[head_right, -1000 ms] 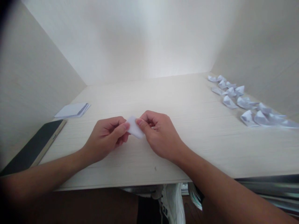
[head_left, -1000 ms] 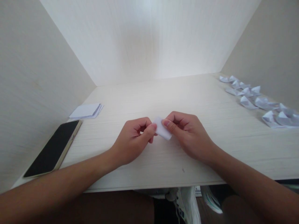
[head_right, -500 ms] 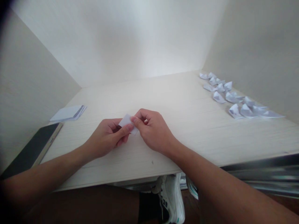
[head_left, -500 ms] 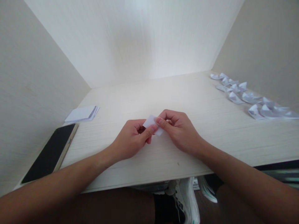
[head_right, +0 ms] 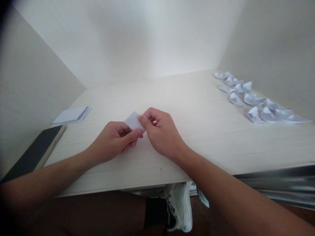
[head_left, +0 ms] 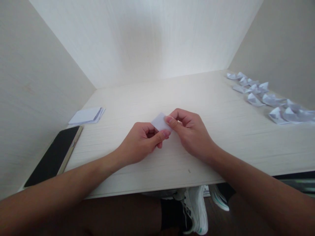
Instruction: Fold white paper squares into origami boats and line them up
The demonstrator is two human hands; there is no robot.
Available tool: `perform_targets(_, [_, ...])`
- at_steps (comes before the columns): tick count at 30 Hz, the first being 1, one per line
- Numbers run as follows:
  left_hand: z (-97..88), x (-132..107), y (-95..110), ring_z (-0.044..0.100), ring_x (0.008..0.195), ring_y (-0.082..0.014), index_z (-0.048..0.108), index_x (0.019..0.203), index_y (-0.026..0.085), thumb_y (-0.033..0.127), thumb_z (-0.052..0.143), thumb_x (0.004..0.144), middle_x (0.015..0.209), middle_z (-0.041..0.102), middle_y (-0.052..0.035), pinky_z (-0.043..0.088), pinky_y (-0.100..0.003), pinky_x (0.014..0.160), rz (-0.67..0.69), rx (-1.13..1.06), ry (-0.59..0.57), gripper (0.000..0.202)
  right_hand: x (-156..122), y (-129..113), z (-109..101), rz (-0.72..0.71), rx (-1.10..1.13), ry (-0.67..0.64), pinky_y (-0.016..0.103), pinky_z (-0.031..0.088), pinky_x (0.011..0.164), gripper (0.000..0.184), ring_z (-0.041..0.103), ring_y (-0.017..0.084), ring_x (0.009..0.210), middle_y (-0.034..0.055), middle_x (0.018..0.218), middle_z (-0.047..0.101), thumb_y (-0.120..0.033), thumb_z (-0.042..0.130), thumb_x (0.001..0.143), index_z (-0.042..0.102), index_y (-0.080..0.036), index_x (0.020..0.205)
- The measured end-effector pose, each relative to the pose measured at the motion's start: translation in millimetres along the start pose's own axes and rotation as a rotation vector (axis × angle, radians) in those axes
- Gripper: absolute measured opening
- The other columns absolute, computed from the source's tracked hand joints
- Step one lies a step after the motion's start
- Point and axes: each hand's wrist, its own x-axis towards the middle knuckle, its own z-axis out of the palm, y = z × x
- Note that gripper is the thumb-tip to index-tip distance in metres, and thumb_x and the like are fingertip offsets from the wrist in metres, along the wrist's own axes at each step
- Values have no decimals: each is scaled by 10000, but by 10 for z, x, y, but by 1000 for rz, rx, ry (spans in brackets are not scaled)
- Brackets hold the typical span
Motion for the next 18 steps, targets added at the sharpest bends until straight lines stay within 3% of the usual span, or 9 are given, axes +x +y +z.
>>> perform_targets(7, [0, -1, -2, 413, 414, -76, 577, 532, 170, 421, 642, 882, 449, 522, 29, 286, -201, 406, -2, -8, -13, 435, -24, -10, 57, 18, 1, 60, 281, 403, 572, 296, 526, 127, 578, -22, 609, 598, -279, 595, 944, 561, -202, 661])
perform_targets(13, [-6, 3, -50, 388, 411, -74, 590, 550, 165, 451, 676, 863, 446, 498, 33, 254, -201, 403, -37, -92, -90, 432, -64, 1, 79, 59, -4, 87, 293, 424, 603, 294, 519, 134, 605, -17, 629, 583, -339, 598, 931, 549, -210, 672])
perform_targets(18, [4, 12, -58, 397, 447, -73, 628, 622, 163, 384, 692, 863, 503, 556, 30, 258, -186, 414, 22, -81, -77, 333, -58, 8, 60, 66, 20, 112, 290, 419, 600, 329, 496, 138, 620, -18, 642, 563, -411, 622, 919, 532, -214, 672])
